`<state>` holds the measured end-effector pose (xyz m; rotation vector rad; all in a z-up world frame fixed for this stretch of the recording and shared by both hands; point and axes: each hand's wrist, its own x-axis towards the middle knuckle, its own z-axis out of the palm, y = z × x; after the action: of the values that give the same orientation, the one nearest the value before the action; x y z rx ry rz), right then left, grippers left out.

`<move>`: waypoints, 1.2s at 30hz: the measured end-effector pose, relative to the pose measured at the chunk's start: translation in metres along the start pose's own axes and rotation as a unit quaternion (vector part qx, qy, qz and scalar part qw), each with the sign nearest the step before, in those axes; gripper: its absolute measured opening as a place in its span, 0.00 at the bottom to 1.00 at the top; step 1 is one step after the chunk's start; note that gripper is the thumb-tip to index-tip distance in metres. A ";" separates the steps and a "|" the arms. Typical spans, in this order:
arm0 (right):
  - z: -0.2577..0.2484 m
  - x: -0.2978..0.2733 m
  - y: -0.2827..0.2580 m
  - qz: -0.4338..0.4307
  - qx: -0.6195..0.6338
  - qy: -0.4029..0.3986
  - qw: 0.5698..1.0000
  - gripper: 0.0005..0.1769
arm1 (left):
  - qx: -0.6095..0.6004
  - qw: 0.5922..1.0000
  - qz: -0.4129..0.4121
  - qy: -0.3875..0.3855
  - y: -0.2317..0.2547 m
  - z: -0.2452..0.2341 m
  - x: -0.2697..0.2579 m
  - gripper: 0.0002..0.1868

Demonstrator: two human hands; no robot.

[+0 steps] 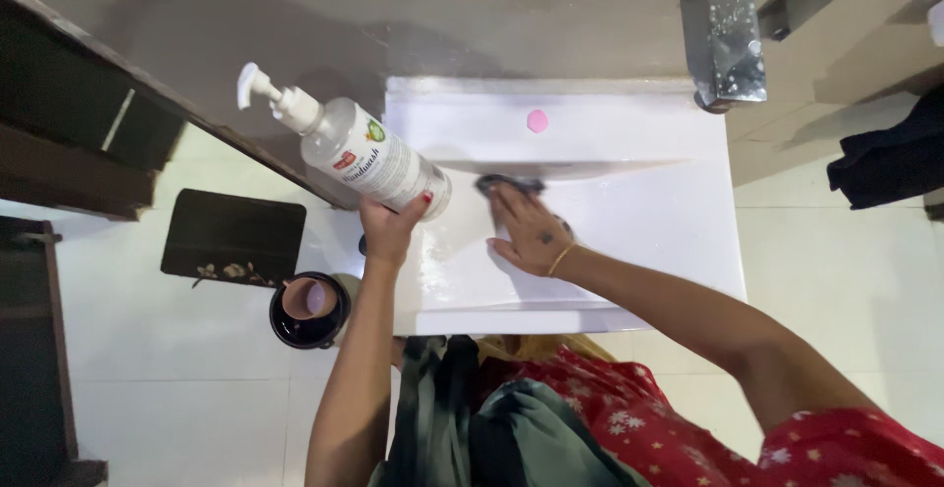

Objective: The person cleans a bathroom sink and faucet using a cloth and liquid soap. They wipe the sink basin, faucet, and surrounding countertop, then rinse the cloth under running water and continue wiping the sink area.

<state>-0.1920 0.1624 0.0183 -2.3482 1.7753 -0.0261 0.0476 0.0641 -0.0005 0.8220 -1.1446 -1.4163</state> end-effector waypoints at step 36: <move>-0.123 -0.101 0.144 0.138 0.354 0.506 0.774 0.10 | 0.103 0.994 0.000 -0.024 0.004 0.018 -0.002 0.29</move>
<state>-0.3740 0.2035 0.1255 -1.4942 1.8847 -1.8452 0.0328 0.0702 0.0083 0.9353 -1.3437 -1.3384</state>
